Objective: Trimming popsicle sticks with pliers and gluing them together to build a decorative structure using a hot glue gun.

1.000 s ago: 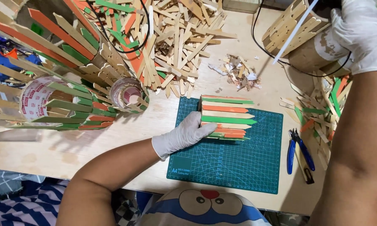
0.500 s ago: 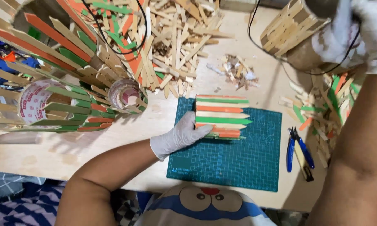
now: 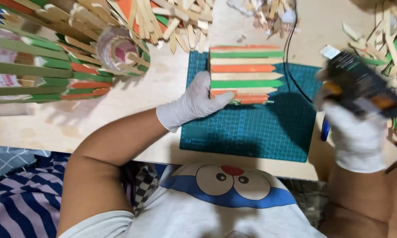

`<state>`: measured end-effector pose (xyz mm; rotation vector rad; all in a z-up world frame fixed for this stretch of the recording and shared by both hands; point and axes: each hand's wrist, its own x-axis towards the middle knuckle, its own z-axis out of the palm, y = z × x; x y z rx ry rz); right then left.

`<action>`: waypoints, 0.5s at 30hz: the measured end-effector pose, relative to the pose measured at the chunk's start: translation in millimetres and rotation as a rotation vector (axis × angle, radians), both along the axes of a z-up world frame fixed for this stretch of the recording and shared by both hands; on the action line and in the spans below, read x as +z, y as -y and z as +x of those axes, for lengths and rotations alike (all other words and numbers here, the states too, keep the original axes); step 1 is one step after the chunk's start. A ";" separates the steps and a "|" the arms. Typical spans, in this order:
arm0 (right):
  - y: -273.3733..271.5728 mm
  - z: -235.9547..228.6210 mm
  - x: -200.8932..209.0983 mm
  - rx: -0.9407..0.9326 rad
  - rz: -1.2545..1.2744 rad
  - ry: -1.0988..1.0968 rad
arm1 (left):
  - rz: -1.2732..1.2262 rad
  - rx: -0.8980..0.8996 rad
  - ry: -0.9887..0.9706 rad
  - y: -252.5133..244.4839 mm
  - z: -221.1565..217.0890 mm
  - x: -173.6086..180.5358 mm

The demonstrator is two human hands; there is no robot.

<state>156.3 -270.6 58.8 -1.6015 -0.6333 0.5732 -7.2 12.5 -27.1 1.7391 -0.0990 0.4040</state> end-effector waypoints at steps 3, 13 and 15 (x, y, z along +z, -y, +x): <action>23.6 -8.3 -60.6 0.137 0.155 0.190 | -0.028 -0.017 -0.044 -0.7 -1.1 0.0; -41.9 -27.7 -2.8 0.340 0.002 0.439 | 0.054 -0.005 0.011 -0.9 0.1 -3.2; -41.7 -24.7 -5.6 0.378 0.044 0.462 | 0.038 0.024 0.026 -0.3 0.1 -6.1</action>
